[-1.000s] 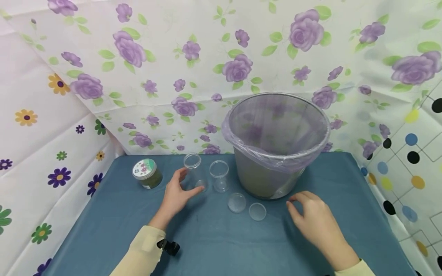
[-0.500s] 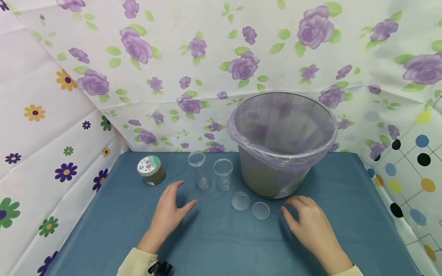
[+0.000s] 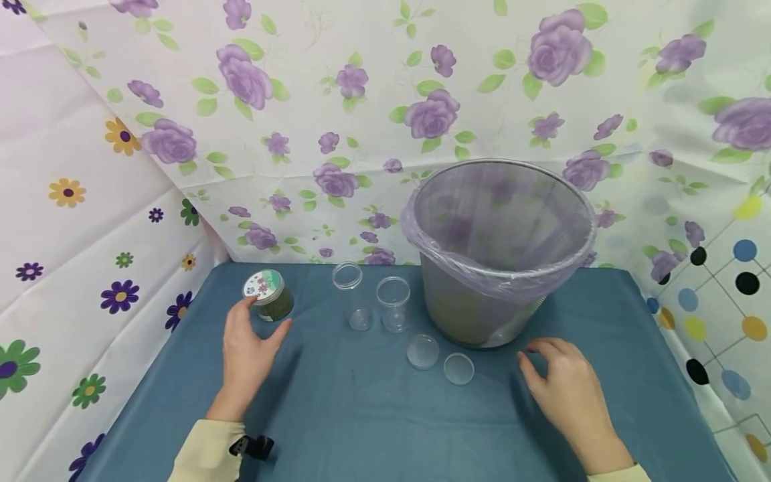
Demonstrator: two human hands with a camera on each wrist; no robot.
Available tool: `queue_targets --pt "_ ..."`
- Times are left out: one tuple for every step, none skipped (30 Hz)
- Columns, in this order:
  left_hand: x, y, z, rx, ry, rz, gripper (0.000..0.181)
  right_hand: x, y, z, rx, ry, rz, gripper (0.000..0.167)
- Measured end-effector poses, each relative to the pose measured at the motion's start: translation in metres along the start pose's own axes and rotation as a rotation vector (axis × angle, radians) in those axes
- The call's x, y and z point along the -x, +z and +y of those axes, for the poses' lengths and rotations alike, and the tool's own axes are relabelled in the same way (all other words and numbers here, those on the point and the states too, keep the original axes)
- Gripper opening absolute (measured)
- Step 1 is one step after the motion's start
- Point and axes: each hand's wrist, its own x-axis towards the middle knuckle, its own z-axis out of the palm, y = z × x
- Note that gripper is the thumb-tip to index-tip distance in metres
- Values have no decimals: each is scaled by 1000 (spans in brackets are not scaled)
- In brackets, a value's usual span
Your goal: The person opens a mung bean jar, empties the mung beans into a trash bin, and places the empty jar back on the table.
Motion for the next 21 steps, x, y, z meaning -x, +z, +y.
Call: queue_targets --pt "-4 -1 -3 2 -32 -1 82 0 0 2 0 7 8 15" --pt "-9 -2 -7 5 -66 -9 87 -1 0 4 2 12 16 16" --pt "-13 -2 -11 7 -108 -26 93 -2 -1 6 2 17 23 16" --pt "-16 -2 -14 11 -152 -46 98 -3 -1 8 2 23 29 17" --pt "-20 -2 -18 16 -193 -71 103 -4 -1 10 2 31 34 17" --pt "-23 -2 -21 25 -235 -97 107 -5 -1 12 4 38 37 17" --pt "-25 -1 -25 38 -276 -124 112 -6 -1 14 6 47 35 18" --pt "-28 1 -29 50 -314 -151 116 -8 -1 16 6 55 31 18" --pt "-30 2 -32 64 -347 -175 119 -9 -1 18 8 64 24 18" --pt "-33 4 -35 80 -372 -197 121 -11 -2 19 10 71 17 19" --pt "-35 6 -38 95 -392 -217 123 -12 -2 20 13 76 9 19" --pt "-37 8 -42 111 -409 -233 125 -14 -2 21 15 80 0 20" --pt "-39 10 -44 123 -421 -244 125 -15 -3 22 16 81 -6 21" --pt "-40 13 -47 134 -429 -254 126 -15 -3 23 17 81 -12 21" --pt "-42 15 -50 146 -434 -263 126 -16 -2 24 21 81 -17 22" --pt "-43 17 -52 154 -437 -270 126 -17 -2 25 22 81 -20 22" --pt "-44 19 -54 159 -441 -275 126 -17 -2 26 23 83 -23 22" --pt "-45 21 -56 165 -445 -280 125 -17 -2 26 25 86 -28 22" --pt "-46 23 -58 172 -445 -281 124 -17 -1 27 27 88 -32 22" --pt "-47 25 -59 183 -444 -282 123 -17 -1 28 29 90 -36 22" --pt "-47 27 -61 191 -442 -282 122 -17 -1 29 30 93 -40 22"
